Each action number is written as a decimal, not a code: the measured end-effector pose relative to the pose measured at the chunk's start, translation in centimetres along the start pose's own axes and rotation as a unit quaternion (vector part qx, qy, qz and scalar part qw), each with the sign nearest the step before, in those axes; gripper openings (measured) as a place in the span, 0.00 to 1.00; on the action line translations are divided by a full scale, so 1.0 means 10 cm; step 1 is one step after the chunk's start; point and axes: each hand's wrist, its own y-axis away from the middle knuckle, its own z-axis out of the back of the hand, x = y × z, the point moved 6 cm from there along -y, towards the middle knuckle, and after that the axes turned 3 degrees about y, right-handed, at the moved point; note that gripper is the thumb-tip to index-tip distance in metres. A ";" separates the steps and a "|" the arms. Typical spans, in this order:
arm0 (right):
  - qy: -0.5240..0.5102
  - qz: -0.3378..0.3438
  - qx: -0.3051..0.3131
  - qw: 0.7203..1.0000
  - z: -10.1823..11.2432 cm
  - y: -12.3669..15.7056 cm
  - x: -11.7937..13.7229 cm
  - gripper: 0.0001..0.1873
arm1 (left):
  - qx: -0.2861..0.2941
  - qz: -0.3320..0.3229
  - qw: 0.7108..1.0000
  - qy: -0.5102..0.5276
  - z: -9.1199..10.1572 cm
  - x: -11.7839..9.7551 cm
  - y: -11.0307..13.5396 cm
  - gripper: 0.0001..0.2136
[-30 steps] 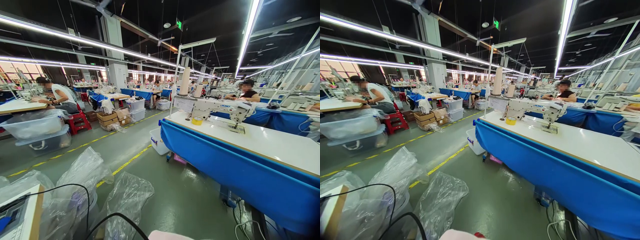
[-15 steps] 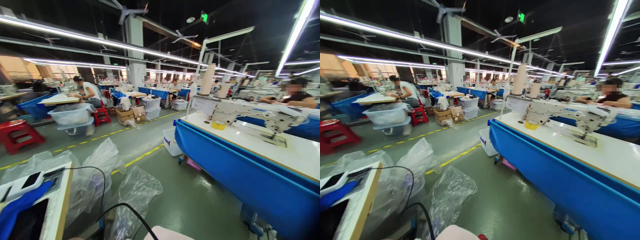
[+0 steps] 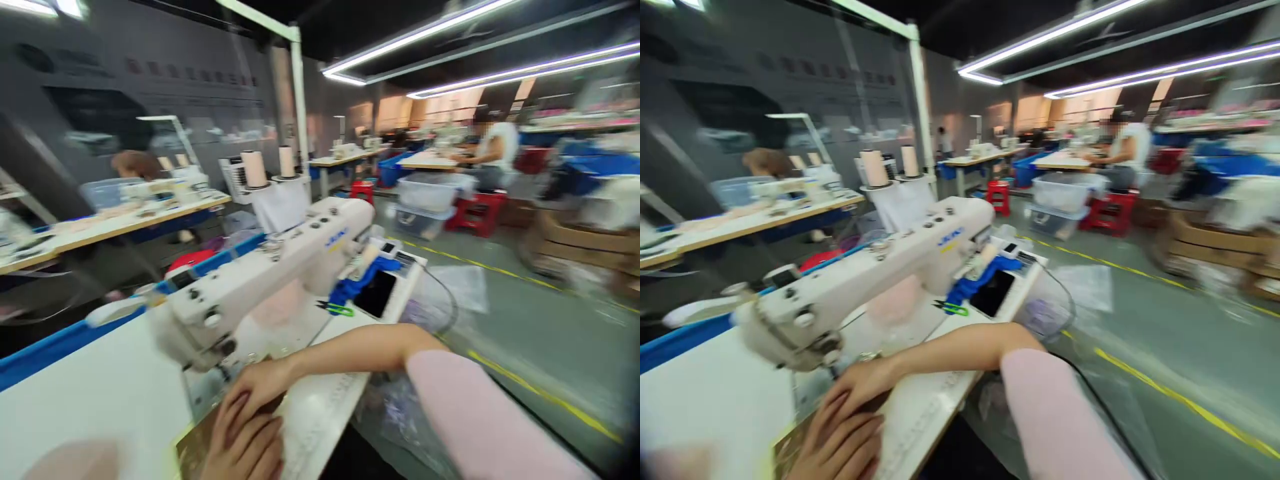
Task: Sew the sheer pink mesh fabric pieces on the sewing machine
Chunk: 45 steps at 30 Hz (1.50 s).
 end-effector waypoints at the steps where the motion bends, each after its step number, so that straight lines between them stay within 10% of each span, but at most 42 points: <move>1: -0.025 0.014 -0.029 0.999 0.12 -0.02 -0.02 0.13 | -0.009 -0.005 1.000 -0.007 0.05 0.00 0.00 0.11; 13: -0.018 -0.005 -0.193 0.981 0.44 0.65 -0.23 0.15 | 0.018 0.241 0.970 0.032 0.35 0.33 -0.07 0.08; 22: -0.059 -0.017 -0.137 0.989 0.46 0.29 -0.15 0.27 | -0.095 0.601 0.770 0.190 0.43 0.83 0.30 0.09; 25: -0.049 -0.034 -0.072 0.996 0.38 0.23 0.02 0.26 | -0.111 0.619 0.752 0.196 0.45 0.86 0.33 0.10; 34: -0.110 -0.085 -0.037 0.990 0.19 0.13 -0.19 0.21 | -0.042 0.544 0.835 0.071 0.52 0.80 0.25 0.13; 40: -0.133 -0.032 -0.075 0.988 0.22 0.13 -0.12 0.18 | 0.059 0.579 0.796 0.167 0.45 0.80 0.17 0.13; 45: -0.105 -0.028 -0.085 0.990 0.15 0.12 -0.11 0.19 | -0.009 0.586 0.770 0.251 0.45 0.82 0.16 0.09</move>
